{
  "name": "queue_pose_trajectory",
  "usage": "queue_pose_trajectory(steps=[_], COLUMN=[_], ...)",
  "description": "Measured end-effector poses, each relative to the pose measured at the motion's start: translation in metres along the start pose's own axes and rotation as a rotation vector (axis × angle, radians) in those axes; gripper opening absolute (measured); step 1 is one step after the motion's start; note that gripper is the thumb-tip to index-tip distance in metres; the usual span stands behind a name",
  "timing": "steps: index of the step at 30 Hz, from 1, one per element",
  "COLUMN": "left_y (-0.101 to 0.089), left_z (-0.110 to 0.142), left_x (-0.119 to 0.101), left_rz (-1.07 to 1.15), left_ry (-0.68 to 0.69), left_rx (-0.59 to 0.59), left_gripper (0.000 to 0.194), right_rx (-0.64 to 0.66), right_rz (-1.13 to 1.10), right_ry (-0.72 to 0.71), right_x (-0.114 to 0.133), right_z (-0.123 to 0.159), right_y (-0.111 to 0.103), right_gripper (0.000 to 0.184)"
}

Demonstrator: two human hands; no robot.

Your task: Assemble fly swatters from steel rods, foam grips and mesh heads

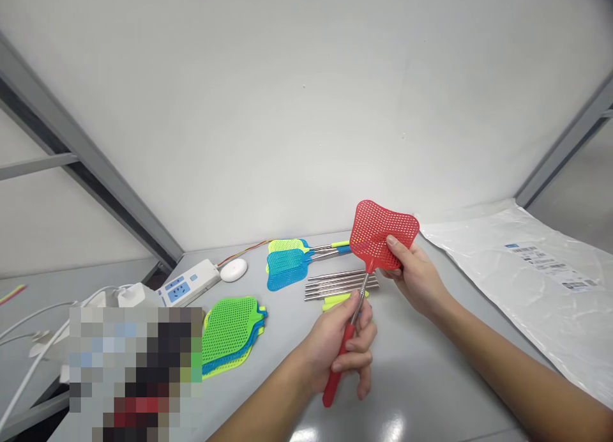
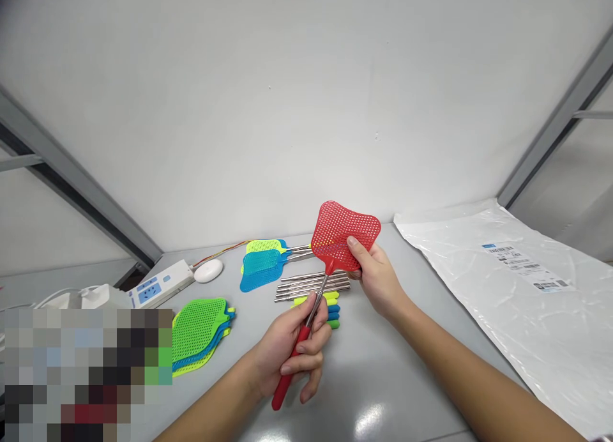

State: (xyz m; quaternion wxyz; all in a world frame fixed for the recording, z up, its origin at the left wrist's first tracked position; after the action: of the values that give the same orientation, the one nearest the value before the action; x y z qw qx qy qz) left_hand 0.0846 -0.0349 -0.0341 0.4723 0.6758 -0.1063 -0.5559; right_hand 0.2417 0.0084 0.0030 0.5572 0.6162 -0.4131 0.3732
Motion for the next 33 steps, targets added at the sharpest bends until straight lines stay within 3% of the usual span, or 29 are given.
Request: queue_pose_trajectory(steps=[10, 17, 27, 33], left_y=[0.0021, 0.0019, 0.0047, 0.0051], left_z=[0.0008, 0.0005, 0.0028, 0.0026], left_x=[-0.0021, -0.0028, -0.0067, -0.0065], left_rz=[-0.093, -0.099, -0.129, -0.127], left_ry=[0.058, 0.056, 0.055, 0.043], left_rx=[-0.081, -0.165, -0.171, -0.151], left_gripper=[0.04, 0.036, 0.035, 0.036], right_rx=[-0.053, -0.075, -0.105, -0.088], right_rz=[0.041, 0.104, 0.079, 0.079], right_ry=[0.015, 0.06, 0.122, 0.063], right_x=[0.0, -0.0034, -0.0027, -0.0027], right_z=[0.0014, 0.0002, 0.0022, 0.0009], right_y=[0.0003, -0.0007, 0.0009, 0.0001], right_gripper=[0.029, 0.037, 0.039, 0.037])
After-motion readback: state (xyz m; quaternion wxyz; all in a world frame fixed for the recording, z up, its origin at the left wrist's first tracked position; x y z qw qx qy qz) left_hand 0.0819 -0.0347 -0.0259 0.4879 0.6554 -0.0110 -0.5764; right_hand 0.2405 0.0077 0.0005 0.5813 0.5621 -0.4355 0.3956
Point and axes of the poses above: each hand's wrist, its own z-axis away from the middle knuckle, its own y-axis out of the palm, x = y × z, the point moved 2 cm from there along -z, towards the middle knuckle, and after that the axes turned 4 degrees about y, right-handed, at the moved point
